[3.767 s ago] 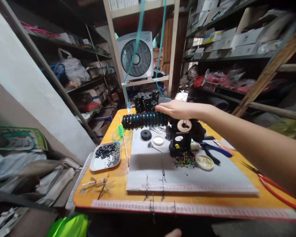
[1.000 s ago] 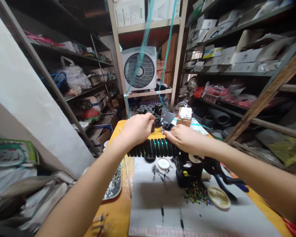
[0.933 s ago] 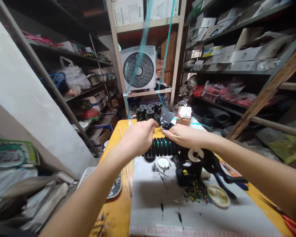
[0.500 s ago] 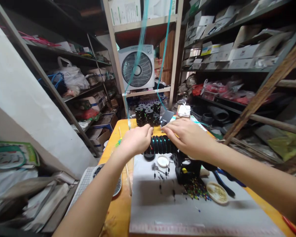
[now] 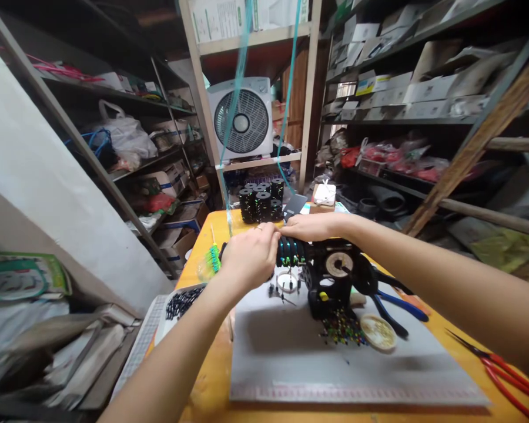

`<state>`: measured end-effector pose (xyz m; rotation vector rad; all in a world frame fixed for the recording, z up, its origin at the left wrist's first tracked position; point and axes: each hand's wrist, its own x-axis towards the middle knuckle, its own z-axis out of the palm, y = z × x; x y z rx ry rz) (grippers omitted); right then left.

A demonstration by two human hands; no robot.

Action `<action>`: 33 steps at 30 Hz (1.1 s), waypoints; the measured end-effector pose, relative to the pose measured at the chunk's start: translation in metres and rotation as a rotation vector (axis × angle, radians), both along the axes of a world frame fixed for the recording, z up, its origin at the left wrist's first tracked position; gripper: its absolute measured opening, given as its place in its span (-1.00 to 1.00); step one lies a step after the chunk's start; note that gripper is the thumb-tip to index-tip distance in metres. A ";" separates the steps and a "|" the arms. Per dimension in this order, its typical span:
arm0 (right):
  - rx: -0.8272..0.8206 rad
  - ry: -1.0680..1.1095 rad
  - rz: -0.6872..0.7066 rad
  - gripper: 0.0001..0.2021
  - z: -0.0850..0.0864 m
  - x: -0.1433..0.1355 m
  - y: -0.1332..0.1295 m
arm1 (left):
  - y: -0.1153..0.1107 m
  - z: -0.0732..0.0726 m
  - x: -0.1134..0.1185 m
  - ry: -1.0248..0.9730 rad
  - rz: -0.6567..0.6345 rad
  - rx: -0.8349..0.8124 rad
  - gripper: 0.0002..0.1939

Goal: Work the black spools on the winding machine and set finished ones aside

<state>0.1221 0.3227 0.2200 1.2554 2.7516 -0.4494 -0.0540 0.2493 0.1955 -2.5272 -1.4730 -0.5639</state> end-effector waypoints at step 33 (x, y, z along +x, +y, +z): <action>0.807 0.744 0.064 -0.86 -0.013 0.037 -0.085 | 0.019 0.008 0.003 -0.012 0.089 -0.089 -0.69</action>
